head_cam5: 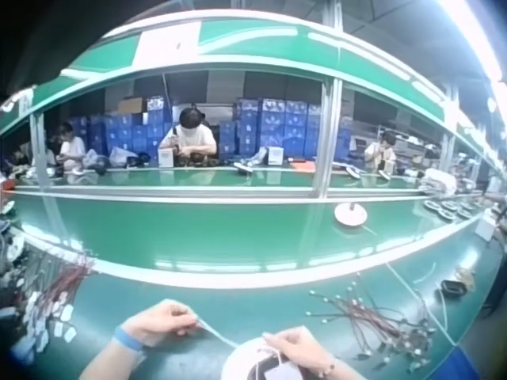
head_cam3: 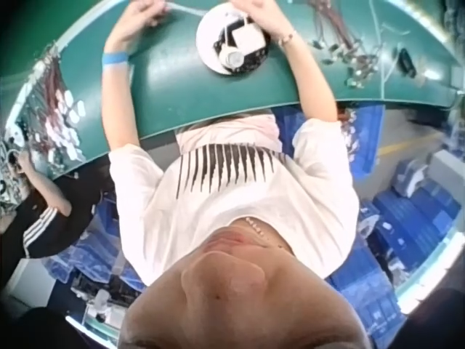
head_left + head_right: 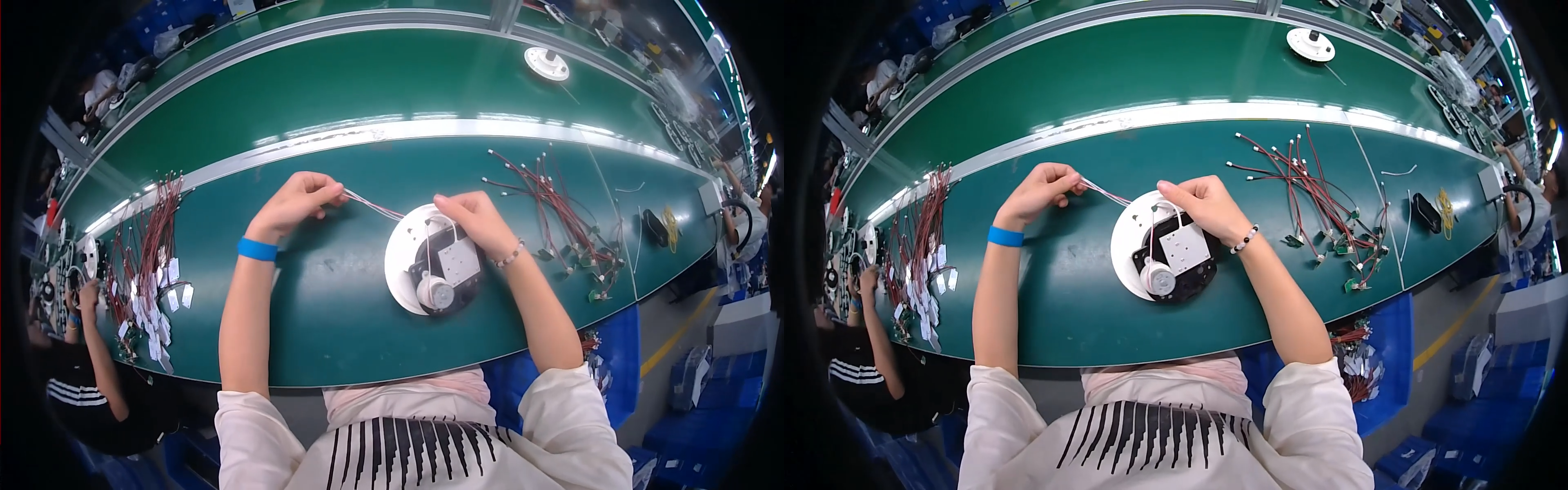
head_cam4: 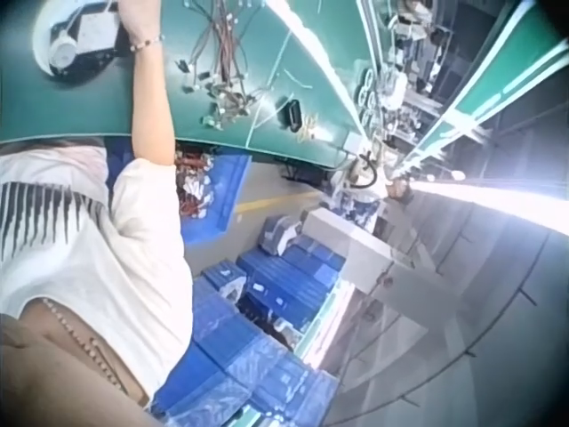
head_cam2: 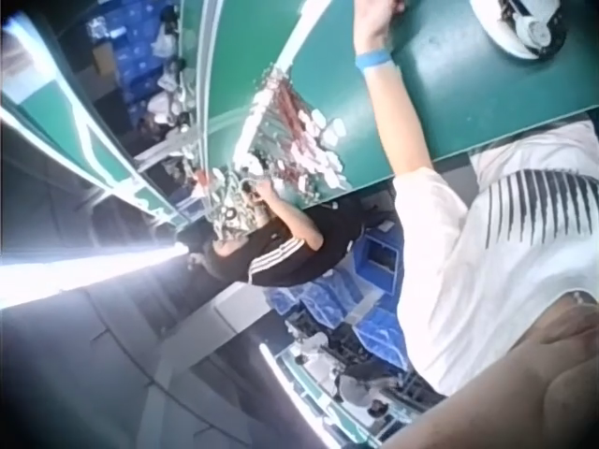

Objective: Assembling electronic components by connecting wire harnesses to a circular base plate on a factory production line.

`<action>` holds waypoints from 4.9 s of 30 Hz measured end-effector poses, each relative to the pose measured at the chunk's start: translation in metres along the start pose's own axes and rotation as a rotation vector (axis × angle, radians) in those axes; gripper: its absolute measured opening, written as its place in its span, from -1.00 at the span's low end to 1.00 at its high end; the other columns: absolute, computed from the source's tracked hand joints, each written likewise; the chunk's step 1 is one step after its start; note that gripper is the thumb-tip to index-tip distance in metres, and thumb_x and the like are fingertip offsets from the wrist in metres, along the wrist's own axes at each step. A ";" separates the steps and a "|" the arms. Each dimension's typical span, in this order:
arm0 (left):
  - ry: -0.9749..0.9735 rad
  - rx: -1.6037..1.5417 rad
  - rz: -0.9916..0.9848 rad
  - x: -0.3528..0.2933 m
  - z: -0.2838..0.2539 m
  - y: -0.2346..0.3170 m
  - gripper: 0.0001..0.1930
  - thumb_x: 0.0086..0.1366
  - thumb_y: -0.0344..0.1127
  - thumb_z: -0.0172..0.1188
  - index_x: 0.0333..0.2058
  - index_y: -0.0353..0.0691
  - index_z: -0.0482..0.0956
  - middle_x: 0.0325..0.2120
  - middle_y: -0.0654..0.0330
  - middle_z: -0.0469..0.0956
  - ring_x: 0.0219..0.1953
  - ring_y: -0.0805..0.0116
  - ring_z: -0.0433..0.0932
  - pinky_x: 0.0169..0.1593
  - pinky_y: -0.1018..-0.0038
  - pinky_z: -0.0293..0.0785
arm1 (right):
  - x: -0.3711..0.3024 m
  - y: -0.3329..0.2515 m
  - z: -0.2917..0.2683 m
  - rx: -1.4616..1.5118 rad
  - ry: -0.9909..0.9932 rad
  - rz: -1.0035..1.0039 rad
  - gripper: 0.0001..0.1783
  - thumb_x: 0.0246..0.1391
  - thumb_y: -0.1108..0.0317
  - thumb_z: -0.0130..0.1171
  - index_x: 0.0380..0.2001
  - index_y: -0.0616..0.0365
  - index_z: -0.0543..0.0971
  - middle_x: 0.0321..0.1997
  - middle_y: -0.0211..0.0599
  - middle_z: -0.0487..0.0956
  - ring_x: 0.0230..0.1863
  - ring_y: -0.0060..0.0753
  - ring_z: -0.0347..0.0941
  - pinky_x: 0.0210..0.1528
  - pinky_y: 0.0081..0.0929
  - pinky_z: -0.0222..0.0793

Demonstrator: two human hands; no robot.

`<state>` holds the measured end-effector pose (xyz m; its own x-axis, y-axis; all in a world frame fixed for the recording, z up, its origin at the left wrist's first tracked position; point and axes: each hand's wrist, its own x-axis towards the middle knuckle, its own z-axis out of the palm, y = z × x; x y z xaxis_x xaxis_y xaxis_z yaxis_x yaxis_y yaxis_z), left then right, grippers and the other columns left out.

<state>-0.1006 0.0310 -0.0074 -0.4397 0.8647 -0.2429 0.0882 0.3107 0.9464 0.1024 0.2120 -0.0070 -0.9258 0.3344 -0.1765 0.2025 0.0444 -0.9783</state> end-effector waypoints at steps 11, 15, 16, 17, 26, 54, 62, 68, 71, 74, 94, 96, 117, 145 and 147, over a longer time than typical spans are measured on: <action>0.423 0.139 0.059 -0.037 -0.035 -0.016 -0.70 0.08 -0.12 0.05 -0.47 -0.28 0.51 -0.57 0.24 0.49 -0.50 0.52 0.43 -0.47 0.59 0.34 | -0.016 0.008 -0.011 -0.146 0.066 -0.034 -0.69 -0.28 0.22 0.27 -0.74 0.24 0.46 -0.73 -0.52 0.38 -0.69 -0.77 0.18 -0.70 -0.74 0.02; 1.130 0.992 0.045 -0.104 -0.119 -0.065 -0.70 -0.09 -0.15 0.22 -0.45 -0.26 0.51 -0.48 0.07 0.50 -0.37 0.19 0.48 -0.29 0.35 0.39 | -0.014 0.009 -0.008 -0.085 0.031 -0.010 -0.67 -0.27 0.22 0.28 -0.77 0.22 0.42 -0.75 -0.51 0.38 -0.71 -0.79 0.18 -0.71 -0.77 0.02; 1.234 1.171 -0.035 -0.125 -0.139 -0.077 -0.65 -0.13 -0.13 0.25 -0.40 -0.24 0.49 -0.43 0.02 0.46 -0.32 0.13 0.44 -0.23 0.33 0.37 | -0.013 0.009 -0.006 -0.063 0.029 -0.001 -0.67 -0.27 0.22 0.28 -0.78 0.21 0.42 -0.75 -0.50 0.39 -0.71 -0.79 0.20 -0.71 -0.78 0.04; 1.310 1.249 -0.223 -0.138 -0.145 -0.080 -0.64 -0.13 -0.14 0.25 -0.38 -0.24 0.48 -0.41 0.00 0.44 -0.32 0.10 0.43 -0.22 0.32 0.37 | -0.012 0.008 -0.007 -0.062 0.032 -0.003 -0.67 -0.27 0.22 0.28 -0.78 0.21 0.42 -0.75 -0.50 0.39 -0.71 -0.79 0.20 -0.71 -0.78 0.04; 1.316 1.050 -0.448 -0.195 -0.188 -0.104 -0.85 -0.09 -0.26 0.20 -0.53 -0.18 0.56 -0.49 0.00 0.49 -0.39 0.07 0.48 -0.29 0.28 0.39 | -0.008 0.018 -0.008 -0.003 0.038 -0.003 -0.69 -0.24 0.25 0.25 -0.78 0.19 0.40 -0.72 -0.48 0.41 -0.71 -0.79 0.22 -0.70 -0.79 0.07; 1.489 0.194 0.416 -0.236 -0.285 -0.048 -0.72 0.15 -0.19 0.02 -0.26 -0.27 0.38 -0.50 0.20 0.49 -0.63 0.57 0.38 -0.54 0.72 0.33 | -0.024 0.009 -0.022 -0.178 0.195 -0.071 -0.71 -0.09 0.20 0.10 -0.46 0.26 0.50 -0.52 -0.39 0.49 -0.49 -0.67 0.37 -0.45 -0.68 0.30; 1.032 -0.428 0.547 -0.142 -0.132 -0.003 -0.74 0.18 -0.27 -0.02 -0.21 -0.31 0.36 -0.40 0.15 0.43 -0.55 0.55 0.33 -0.46 0.67 0.33 | -0.064 -0.004 -0.101 -1.222 0.541 0.290 -0.66 -0.37 0.10 0.26 -0.68 0.19 0.52 -0.53 -0.10 0.50 -0.43 -0.14 0.45 -0.32 -0.36 0.35; 0.696 -0.419 0.566 -0.080 -0.036 0.032 -0.81 0.21 -0.29 -0.09 -0.26 -0.26 0.35 -0.53 0.20 0.44 -0.65 0.56 0.36 -0.53 0.65 0.34 | -0.064 0.015 -0.108 -1.319 0.524 0.237 -0.85 -0.37 0.31 0.13 -0.70 0.17 0.53 -0.56 -0.09 0.50 -0.45 -0.11 0.44 -0.34 -0.35 0.35; 0.631 -0.444 0.573 -0.082 -0.017 0.042 -0.83 0.22 -0.30 -0.10 -0.29 -0.25 0.35 -0.56 0.20 0.44 -0.66 0.54 0.38 -0.57 0.65 0.34 | -0.076 -0.004 -0.097 -1.140 0.618 0.030 -0.84 -0.39 0.34 0.11 -0.75 0.23 0.48 -0.64 -0.12 0.48 -0.51 -0.11 0.43 -0.40 -0.31 0.36; 0.559 -0.524 0.525 -0.091 0.002 0.058 -0.82 0.21 -0.28 -0.10 -0.29 -0.25 0.35 -0.50 0.13 0.47 -0.58 0.45 0.46 -0.55 0.62 0.40 | -0.091 -0.034 -0.086 -1.031 0.744 -0.073 -0.82 -0.35 0.33 0.10 -0.73 0.25 0.50 -0.70 -0.16 0.47 -0.57 -0.22 0.44 -0.45 -0.43 0.35; 0.099 -0.741 0.595 -0.078 0.127 0.075 -0.89 0.17 -0.47 -0.05 -0.34 -0.37 0.37 -0.48 0.13 0.48 -0.39 0.43 0.47 -0.27 0.54 0.42 | -0.088 -0.068 0.053 -0.512 0.512 -0.822 -0.80 -0.35 0.55 0.23 -0.51 0.18 0.52 -0.70 -0.40 0.41 -0.80 -0.72 0.17 -0.77 -0.77 0.01; 0.110 -0.716 0.621 -0.080 0.128 0.071 -0.89 0.15 -0.48 -0.03 -0.34 -0.38 0.39 -0.47 0.14 0.48 -0.40 0.47 0.46 -0.28 0.56 0.42 | -0.090 -0.069 0.049 -0.479 0.474 -0.815 -0.77 -0.35 0.55 0.24 -0.46 0.20 0.53 -0.71 -0.43 0.40 -0.79 -0.76 0.16 -0.76 -0.79 0.00; 0.252 0.303 0.989 -0.074 0.124 0.076 -0.82 0.01 -0.52 0.03 -0.34 -0.35 0.46 -0.41 0.08 0.47 -0.31 0.27 0.46 -0.24 0.46 0.36 | -0.117 -0.093 0.016 0.448 0.332 -0.851 -0.71 0.11 0.24 -0.18 -0.42 0.26 0.42 -0.43 -0.26 0.33 -0.57 -0.51 0.29 -0.52 -0.58 0.27; 0.047 -0.236 0.492 -0.003 0.115 0.003 -0.68 0.22 -0.25 -0.20 -0.39 -0.43 0.42 -0.58 0.14 0.45 -0.53 0.55 0.31 -0.44 0.56 0.27 | -0.042 -0.033 0.009 -0.910 0.333 -0.576 -0.94 -0.30 0.44 0.15 -0.68 0.21 0.54 -0.73 -0.24 0.41 -0.70 -0.33 0.34 -0.62 -0.50 0.22; 0.074 -0.269 0.477 -0.004 0.113 0.002 -0.68 0.22 -0.25 -0.20 -0.39 -0.44 0.41 -0.57 0.14 0.44 -0.52 0.54 0.30 -0.43 0.55 0.27 | -0.040 -0.031 0.011 -0.912 0.338 -0.585 -0.94 -0.30 0.45 0.15 -0.68 0.22 0.53 -0.73 -0.25 0.41 -0.69 -0.33 0.34 -0.62 -0.51 0.22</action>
<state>0.0022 0.0731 -0.0286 -0.4696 0.8517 0.2323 0.0657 -0.2287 0.9713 0.1295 0.1870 0.0290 -0.8490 0.2679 0.4554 0.0520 0.9001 -0.4326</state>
